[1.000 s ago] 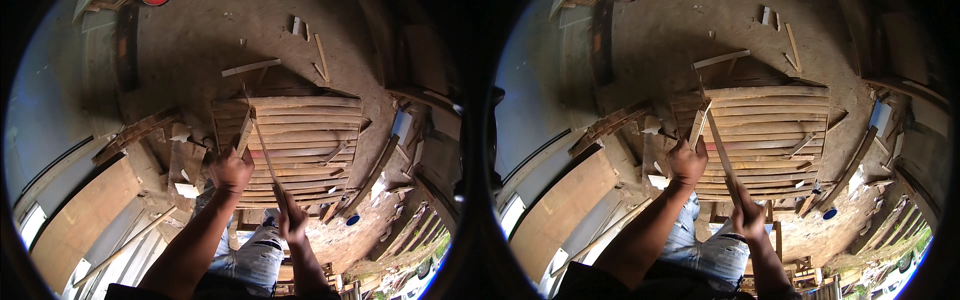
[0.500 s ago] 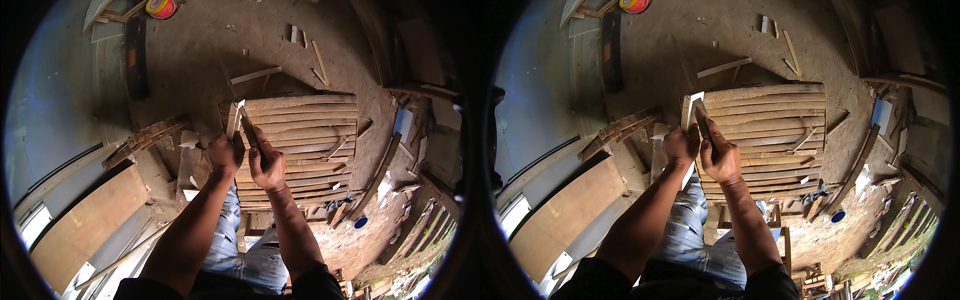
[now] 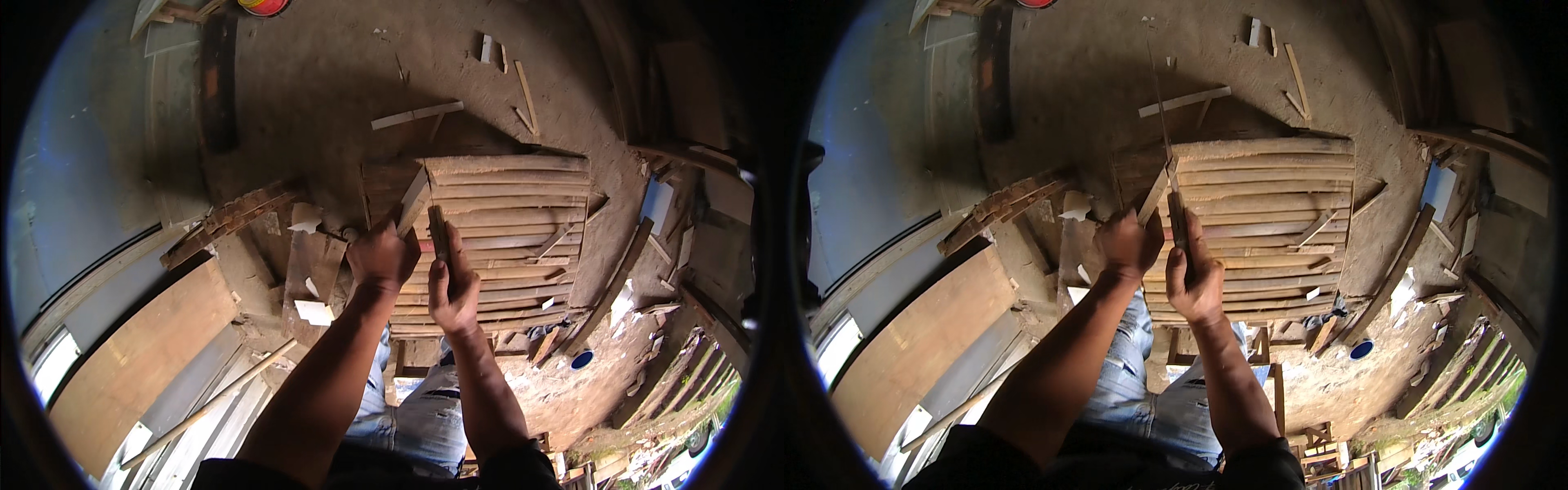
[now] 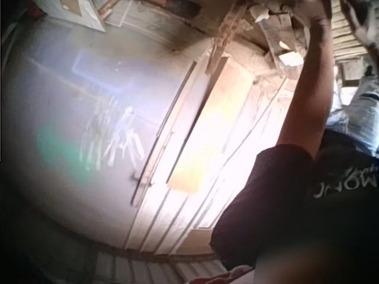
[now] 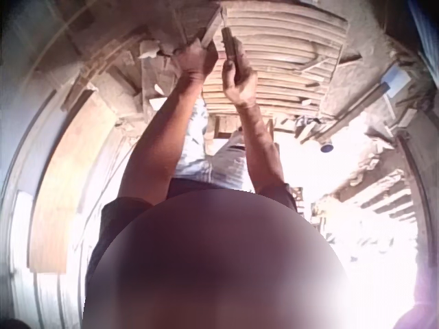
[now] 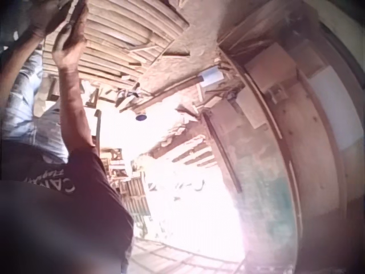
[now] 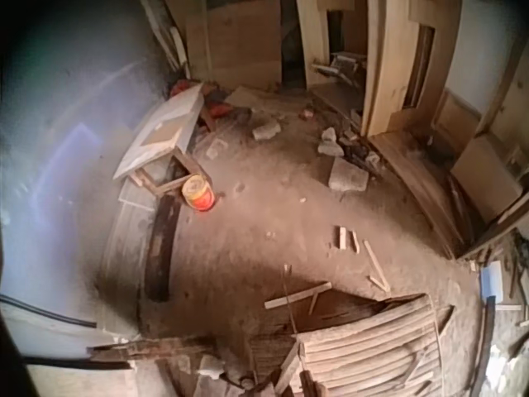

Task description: The person uses a hand saw to cut a small rectangular piece of wood on a wooden workbench. After cutting, they inspect the cut piece and place it aside. The person then picks up another piece of wood and prepares to cut it.

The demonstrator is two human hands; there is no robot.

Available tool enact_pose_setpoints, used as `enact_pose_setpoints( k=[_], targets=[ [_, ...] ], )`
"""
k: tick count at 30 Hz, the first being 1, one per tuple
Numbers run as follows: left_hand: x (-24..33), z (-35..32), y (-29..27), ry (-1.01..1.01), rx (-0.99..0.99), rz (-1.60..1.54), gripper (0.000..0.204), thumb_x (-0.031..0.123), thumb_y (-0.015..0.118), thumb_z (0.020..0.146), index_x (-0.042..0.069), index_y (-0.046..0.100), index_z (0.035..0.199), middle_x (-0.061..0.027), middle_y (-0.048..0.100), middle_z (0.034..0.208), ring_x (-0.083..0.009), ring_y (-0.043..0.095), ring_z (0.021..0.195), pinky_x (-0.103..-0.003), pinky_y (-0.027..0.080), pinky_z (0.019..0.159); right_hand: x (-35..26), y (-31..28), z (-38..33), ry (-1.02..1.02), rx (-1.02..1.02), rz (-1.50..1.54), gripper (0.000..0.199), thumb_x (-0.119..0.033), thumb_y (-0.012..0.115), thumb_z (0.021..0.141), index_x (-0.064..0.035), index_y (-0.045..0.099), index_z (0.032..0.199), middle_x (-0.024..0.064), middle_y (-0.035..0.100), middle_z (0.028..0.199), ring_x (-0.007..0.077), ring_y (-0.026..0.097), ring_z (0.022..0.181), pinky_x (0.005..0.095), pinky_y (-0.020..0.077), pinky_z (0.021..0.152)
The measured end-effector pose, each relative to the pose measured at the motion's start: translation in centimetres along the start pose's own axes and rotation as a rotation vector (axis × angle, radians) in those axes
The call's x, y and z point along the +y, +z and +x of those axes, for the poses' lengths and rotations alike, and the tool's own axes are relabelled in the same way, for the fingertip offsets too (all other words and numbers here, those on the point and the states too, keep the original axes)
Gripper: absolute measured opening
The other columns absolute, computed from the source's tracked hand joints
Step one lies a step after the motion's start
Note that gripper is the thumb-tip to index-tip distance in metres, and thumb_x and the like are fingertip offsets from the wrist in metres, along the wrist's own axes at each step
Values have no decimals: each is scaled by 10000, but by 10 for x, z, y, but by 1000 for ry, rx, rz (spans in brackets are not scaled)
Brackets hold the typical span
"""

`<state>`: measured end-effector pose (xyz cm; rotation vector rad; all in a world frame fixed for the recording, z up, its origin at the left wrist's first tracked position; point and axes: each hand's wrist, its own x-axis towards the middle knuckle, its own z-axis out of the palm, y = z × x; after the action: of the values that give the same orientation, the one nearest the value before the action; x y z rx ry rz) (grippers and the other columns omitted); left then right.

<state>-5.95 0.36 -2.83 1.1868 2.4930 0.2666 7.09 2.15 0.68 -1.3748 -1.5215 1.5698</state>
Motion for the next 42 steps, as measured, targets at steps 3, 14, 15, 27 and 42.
enact_pose_setpoints(
  k=[3,14,15,27,42],
  targets=[
    [1,5,-3,7,-32,10,387,256,661,790,244,694,1175,-130,723,805,-355,709,723,-464,581,662,5,3,0,-118,56,-42,531,-145,482,988,73,387,1463,265,655,1237,265,713,1030,311,555,825],
    [22,-10,1,-99,-127,-115,331,251,629,849,220,671,1175,-134,722,827,-358,713,755,-468,577,684,1,-28,8,-56,-46,-77,514,-125,504,952,24,451,1441,239,683,1182,328,714,1020,342,585,811],
    [24,-11,1,-107,-114,-125,323,249,626,850,218,672,1168,-134,723,827,-359,713,755,-469,577,682,2,-28,8,-60,-50,-64,513,-125,498,955,25,446,1443,241,669,1219,332,702,1061,343,580,837],
    [24,-11,11,-69,-9,-67,249,274,646,836,176,719,1053,-151,713,801,-374,702,746,-466,571,665,-16,-74,-87,140,-110,8,579,-59,511,870,42,444,1437,293,652,1200,311,741,781,360,598,680],
    [21,-13,16,-24,47,20,206,275,639,847,80,703,851,-183,696,742,-391,690,690,-457,569,649,15,-36,-12,93,-68,-47,477,-124,521,950,2,494,1409,267,696,1003,324,717,772,360,574,664]
  ],
)
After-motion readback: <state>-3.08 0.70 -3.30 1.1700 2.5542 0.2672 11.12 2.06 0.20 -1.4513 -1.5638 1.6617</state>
